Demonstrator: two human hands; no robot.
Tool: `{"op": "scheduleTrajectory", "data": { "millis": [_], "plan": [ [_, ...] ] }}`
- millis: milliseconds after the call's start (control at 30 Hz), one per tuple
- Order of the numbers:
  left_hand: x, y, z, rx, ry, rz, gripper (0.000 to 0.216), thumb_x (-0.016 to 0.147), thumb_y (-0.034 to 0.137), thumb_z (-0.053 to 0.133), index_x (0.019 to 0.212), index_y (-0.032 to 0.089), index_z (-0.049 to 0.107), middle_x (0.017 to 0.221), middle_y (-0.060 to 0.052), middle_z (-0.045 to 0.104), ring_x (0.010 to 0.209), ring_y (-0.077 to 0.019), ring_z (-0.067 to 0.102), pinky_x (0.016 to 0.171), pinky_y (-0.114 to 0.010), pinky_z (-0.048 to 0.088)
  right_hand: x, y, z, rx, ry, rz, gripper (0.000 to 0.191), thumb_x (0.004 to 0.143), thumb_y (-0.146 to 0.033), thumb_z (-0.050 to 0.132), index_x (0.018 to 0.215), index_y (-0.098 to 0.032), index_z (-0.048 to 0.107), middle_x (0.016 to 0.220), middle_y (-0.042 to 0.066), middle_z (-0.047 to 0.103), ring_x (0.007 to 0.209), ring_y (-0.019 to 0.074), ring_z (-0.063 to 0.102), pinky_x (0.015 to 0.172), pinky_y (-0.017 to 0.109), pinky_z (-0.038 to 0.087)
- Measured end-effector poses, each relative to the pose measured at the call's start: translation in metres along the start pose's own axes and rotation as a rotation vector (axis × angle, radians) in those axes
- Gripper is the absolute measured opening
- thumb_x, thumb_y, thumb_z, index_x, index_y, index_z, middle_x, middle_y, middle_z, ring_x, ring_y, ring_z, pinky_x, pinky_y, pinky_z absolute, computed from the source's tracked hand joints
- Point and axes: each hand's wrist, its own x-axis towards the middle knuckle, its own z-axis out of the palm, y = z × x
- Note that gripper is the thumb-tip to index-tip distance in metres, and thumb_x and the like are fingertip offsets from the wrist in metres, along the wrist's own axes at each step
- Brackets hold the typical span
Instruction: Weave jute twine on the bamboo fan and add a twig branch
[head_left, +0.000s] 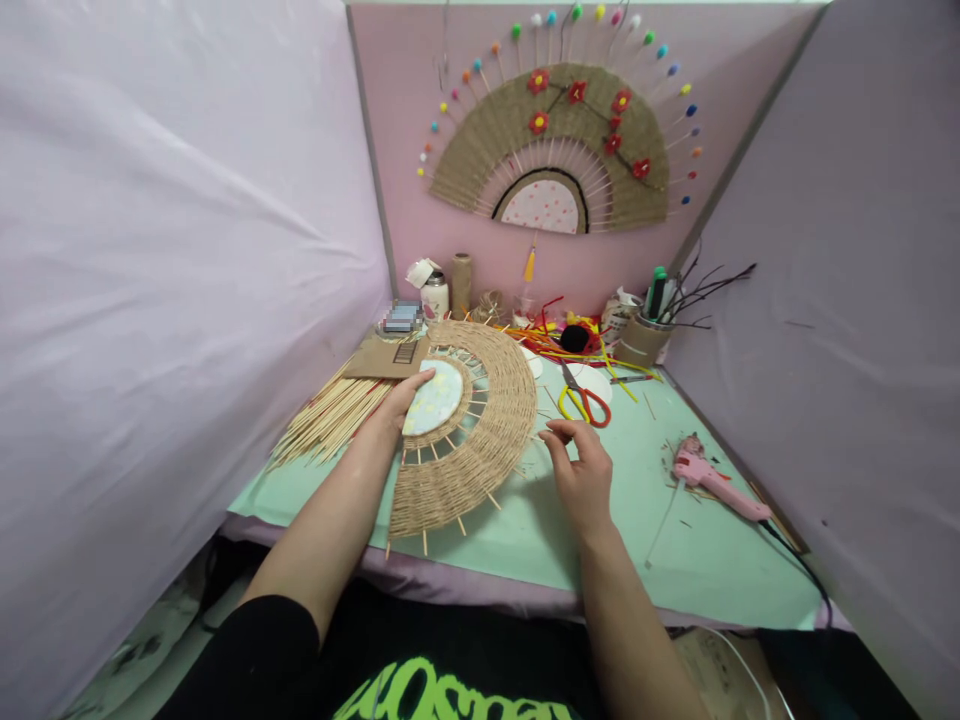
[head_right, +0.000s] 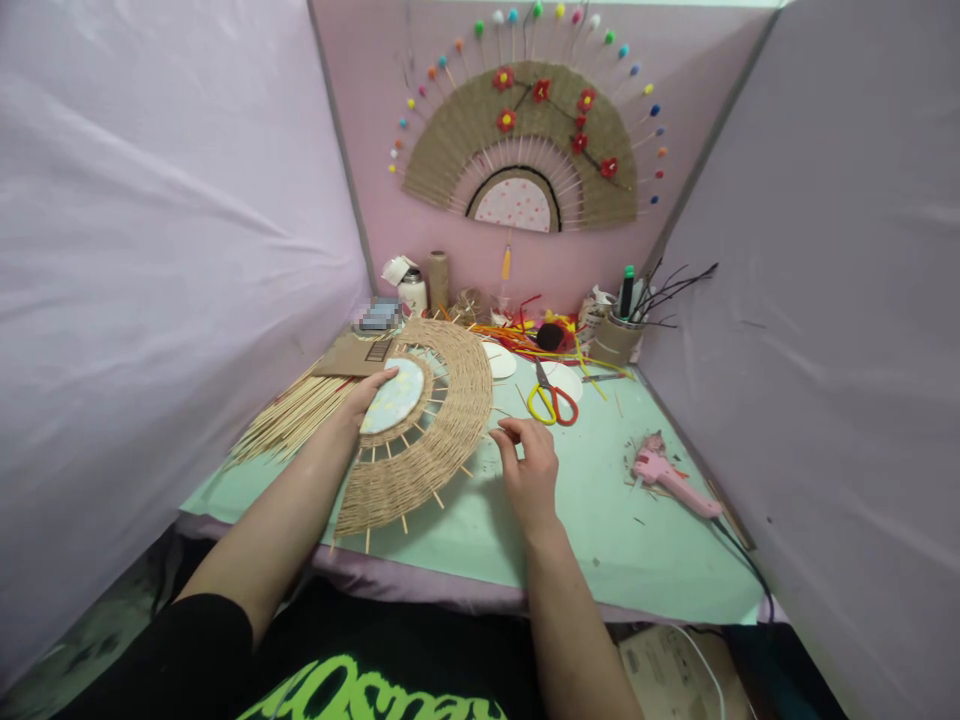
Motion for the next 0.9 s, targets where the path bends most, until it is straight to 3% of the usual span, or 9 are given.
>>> {"op": "scheduleTrajectory", "data": {
  "millis": [167, 367, 533, 633, 733, 900],
  "plan": [
    [-0.01, 0.009, -0.001, 0.064, 0.015, -0.027, 0.037, 0.089, 0.023, 0.046, 0.119, 0.007, 0.059, 0.072, -0.012, 0.074, 0.057, -0.0225, 0.07, 0.054, -0.029, 0.056, 0.001, 0.0, 0.0, 0.001, -0.032, -0.153, 0.004, 0.087, -0.02, 0.057, 0.089, -0.021, 0.06, 0.082, 0.003, 0.064, 0.08, 0.0176, 0.057, 0.076, 0.034, 0.044],
    [-0.031, 0.02, -0.013, 0.175, 0.081, -0.032, 0.031, 0.089, 0.023, 0.047, 0.108, 0.004, 0.063, 0.064, -0.011, 0.072, 0.05, -0.0203, 0.067, 0.047, -0.026, 0.053, 0.002, -0.004, 0.0, 0.018, -0.091, -0.254, 0.016, 0.082, -0.017, 0.065, 0.095, -0.022, 0.057, 0.075, 0.0, 0.059, 0.071, 0.0156, 0.053, 0.076, 0.036, 0.04],
    [-0.037, 0.018, -0.023, 0.205, 0.11, -0.038, 0.025, 0.087, 0.021, 0.052, 0.101, 0.006, 0.065, 0.062, -0.009, 0.071, 0.048, -0.0179, 0.066, 0.049, -0.024, 0.054, 0.001, -0.004, 0.002, 0.097, -0.185, -0.197, 0.015, 0.086, -0.016, 0.06, 0.098, -0.023, 0.056, 0.079, 0.001, 0.061, 0.077, 0.016, 0.056, 0.078, 0.035, 0.042],
    [-0.035, 0.014, -0.028, 0.19, 0.095, -0.033, 0.025, 0.086, 0.021, 0.052, 0.103, 0.006, 0.064, 0.065, -0.009, 0.072, 0.05, -0.018, 0.067, 0.049, -0.024, 0.054, 0.001, -0.005, 0.002, 0.094, -0.187, -0.134, 0.004, 0.086, -0.02, 0.059, 0.087, -0.022, 0.056, 0.077, 0.001, 0.061, 0.075, 0.0164, 0.056, 0.077, 0.035, 0.043],
    [-0.033, 0.011, -0.029, 0.164, 0.067, -0.042, 0.028, 0.089, 0.021, 0.049, 0.105, 0.004, 0.063, 0.067, -0.011, 0.073, 0.052, -0.018, 0.067, 0.051, -0.024, 0.054, 0.001, -0.005, 0.002, 0.061, -0.16, -0.065, 0.01, 0.085, -0.026, 0.061, 0.079, -0.022, 0.055, 0.074, 0.001, 0.06, 0.073, 0.0167, 0.055, 0.074, 0.034, 0.043],
    [-0.033, 0.008, -0.031, 0.145, 0.076, -0.066, 0.031, 0.089, 0.023, 0.047, 0.106, 0.002, 0.063, 0.068, -0.012, 0.073, 0.051, -0.0185, 0.067, 0.05, -0.025, 0.053, 0.001, -0.002, 0.003, 0.052, -0.208, -0.068, 0.005, 0.087, -0.026, 0.058, 0.085, -0.021, 0.058, 0.078, 0.001, 0.063, 0.076, 0.0165, 0.056, 0.077, 0.033, 0.042]
  ]
}}
